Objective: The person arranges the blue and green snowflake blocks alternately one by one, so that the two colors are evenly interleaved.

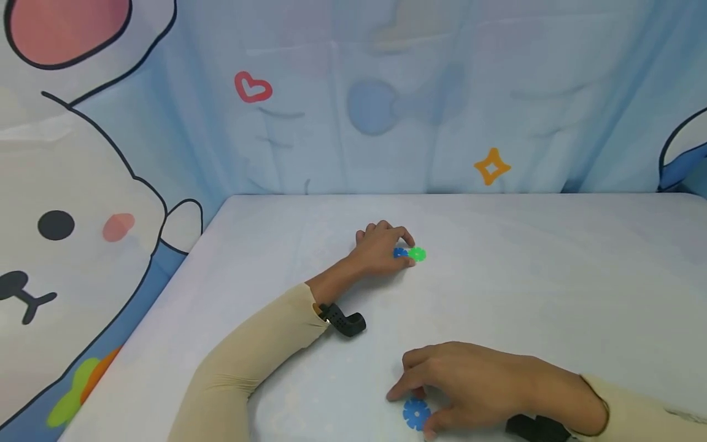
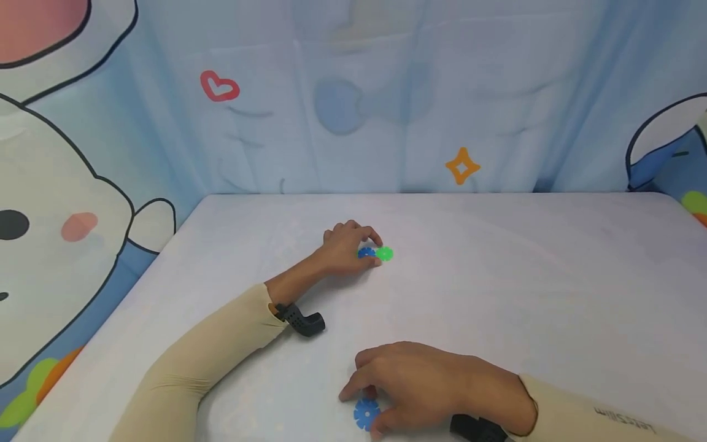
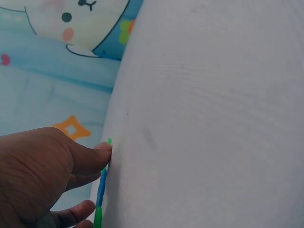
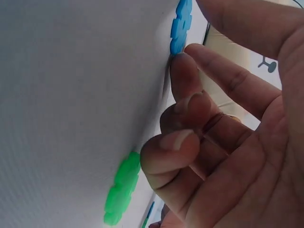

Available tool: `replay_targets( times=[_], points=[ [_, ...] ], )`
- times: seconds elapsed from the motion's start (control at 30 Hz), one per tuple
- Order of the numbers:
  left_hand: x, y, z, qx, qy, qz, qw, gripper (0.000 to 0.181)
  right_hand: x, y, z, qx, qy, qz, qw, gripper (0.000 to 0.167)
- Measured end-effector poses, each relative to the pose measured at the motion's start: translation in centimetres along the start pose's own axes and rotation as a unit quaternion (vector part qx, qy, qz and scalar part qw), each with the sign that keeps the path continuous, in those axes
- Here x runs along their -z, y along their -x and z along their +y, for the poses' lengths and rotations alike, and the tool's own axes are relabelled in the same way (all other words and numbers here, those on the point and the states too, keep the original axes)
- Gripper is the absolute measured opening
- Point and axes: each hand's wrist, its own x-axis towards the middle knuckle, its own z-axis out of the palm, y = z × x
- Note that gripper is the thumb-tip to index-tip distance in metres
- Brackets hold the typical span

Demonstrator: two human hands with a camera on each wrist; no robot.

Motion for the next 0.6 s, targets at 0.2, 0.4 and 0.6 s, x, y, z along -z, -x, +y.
replay_targets(
  times=[0.2, 0.4, 0.6],
  points=[
    [-0.28, 0.07, 0.06, 0.01, -0.001, 0.005, 0.9999, 0.036, -0.35, -0.38, 0.13, 0.005, -0.007, 0.006, 0.9999, 0.042],
    [-0.47, 0.39, -0.25, 0.013, 0.003, 0.012, 0.9998, 0.035, -0.74, -0.7, 0.1, 0.018, -0.007, 0.023, 0.9996, 0.031],
    [-0.53, 0.66, -0.4, 0.01, 0.008, 0.02, 0.9997, 0.034, -0.9, -0.81, 0.0, 0.027, -0.001, 0.034, 0.9991, 0.026]
  ],
)
